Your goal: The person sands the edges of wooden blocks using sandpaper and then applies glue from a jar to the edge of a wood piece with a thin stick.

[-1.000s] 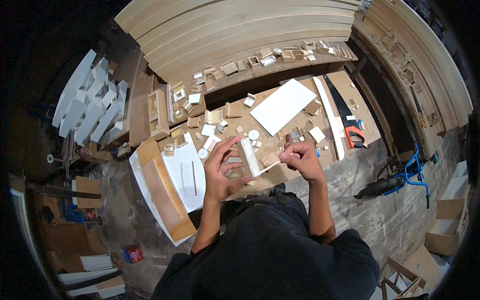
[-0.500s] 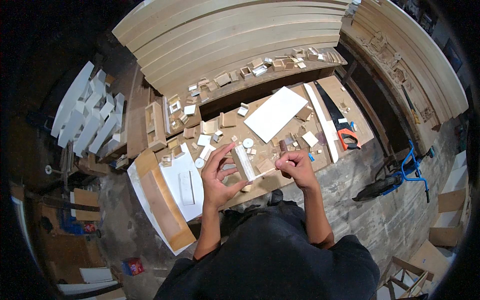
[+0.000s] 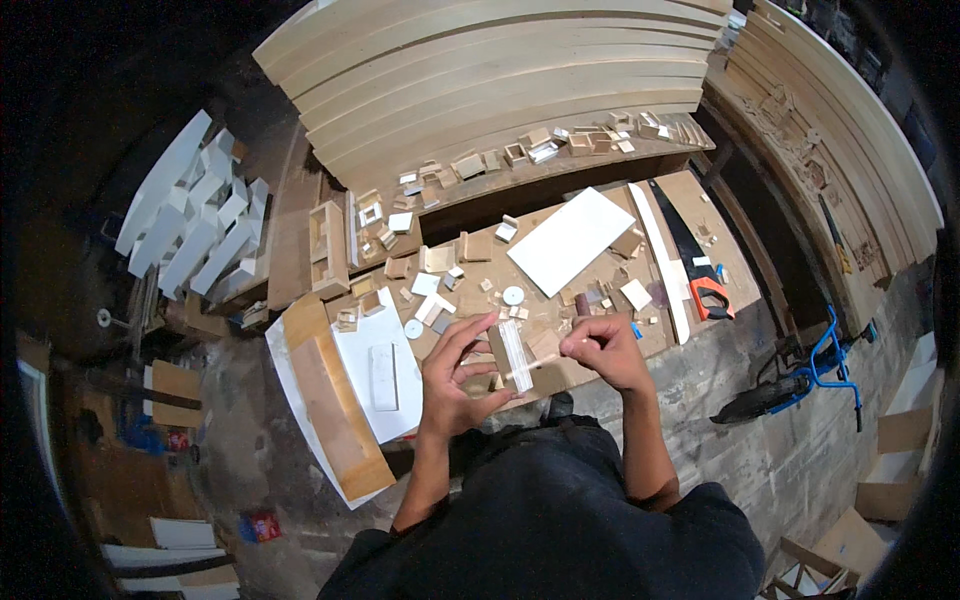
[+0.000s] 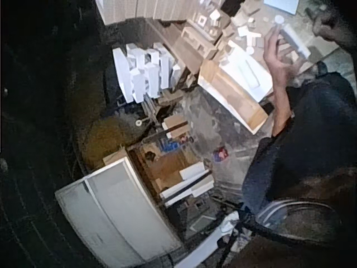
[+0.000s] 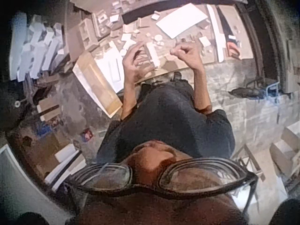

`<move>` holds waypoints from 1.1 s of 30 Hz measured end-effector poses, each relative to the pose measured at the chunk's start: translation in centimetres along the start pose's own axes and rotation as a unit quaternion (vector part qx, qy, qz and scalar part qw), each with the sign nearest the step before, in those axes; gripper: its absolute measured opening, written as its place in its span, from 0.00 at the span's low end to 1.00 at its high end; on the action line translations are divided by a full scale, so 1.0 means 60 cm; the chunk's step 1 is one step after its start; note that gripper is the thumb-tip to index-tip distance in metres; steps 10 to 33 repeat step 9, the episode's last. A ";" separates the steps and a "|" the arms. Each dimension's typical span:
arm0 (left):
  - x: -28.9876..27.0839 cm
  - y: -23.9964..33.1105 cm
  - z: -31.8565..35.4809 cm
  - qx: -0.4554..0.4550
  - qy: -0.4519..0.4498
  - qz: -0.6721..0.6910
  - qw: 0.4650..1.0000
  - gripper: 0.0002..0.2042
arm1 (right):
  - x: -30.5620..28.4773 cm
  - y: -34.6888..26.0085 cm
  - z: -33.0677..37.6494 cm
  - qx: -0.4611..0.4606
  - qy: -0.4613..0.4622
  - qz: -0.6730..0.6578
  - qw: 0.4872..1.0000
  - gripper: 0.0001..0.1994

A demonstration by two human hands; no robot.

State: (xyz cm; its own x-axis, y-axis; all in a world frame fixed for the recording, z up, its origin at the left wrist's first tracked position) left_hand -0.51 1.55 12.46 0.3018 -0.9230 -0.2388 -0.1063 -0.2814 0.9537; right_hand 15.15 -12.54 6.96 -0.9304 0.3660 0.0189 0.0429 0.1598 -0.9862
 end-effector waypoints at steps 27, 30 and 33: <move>0.004 -0.010 -0.001 -0.004 -0.031 -0.035 0.999 0.47 | -0.027 0.034 -0.029 0.021 0.089 -0.160 0.983 0.10; 0.004 -0.010 -0.001 -0.004 -0.031 -0.035 0.999 0.47 | -0.027 0.034 -0.029 0.021 0.089 -0.160 0.983 0.10; 0.004 -0.010 -0.001 -0.004 -0.031 -0.035 0.999 0.47 | -0.027 0.034 -0.029 0.021 0.089 -0.160 0.983 0.10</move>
Point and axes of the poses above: each hand's wrist, its own z-axis away from the middle knuckle, its own x-axis out of the palm, y = z × x, the point moved 9 cm from there along -z, towards the middle knuckle, and after that the axes turned 14 degrees about -y, right-handed, at the moved point
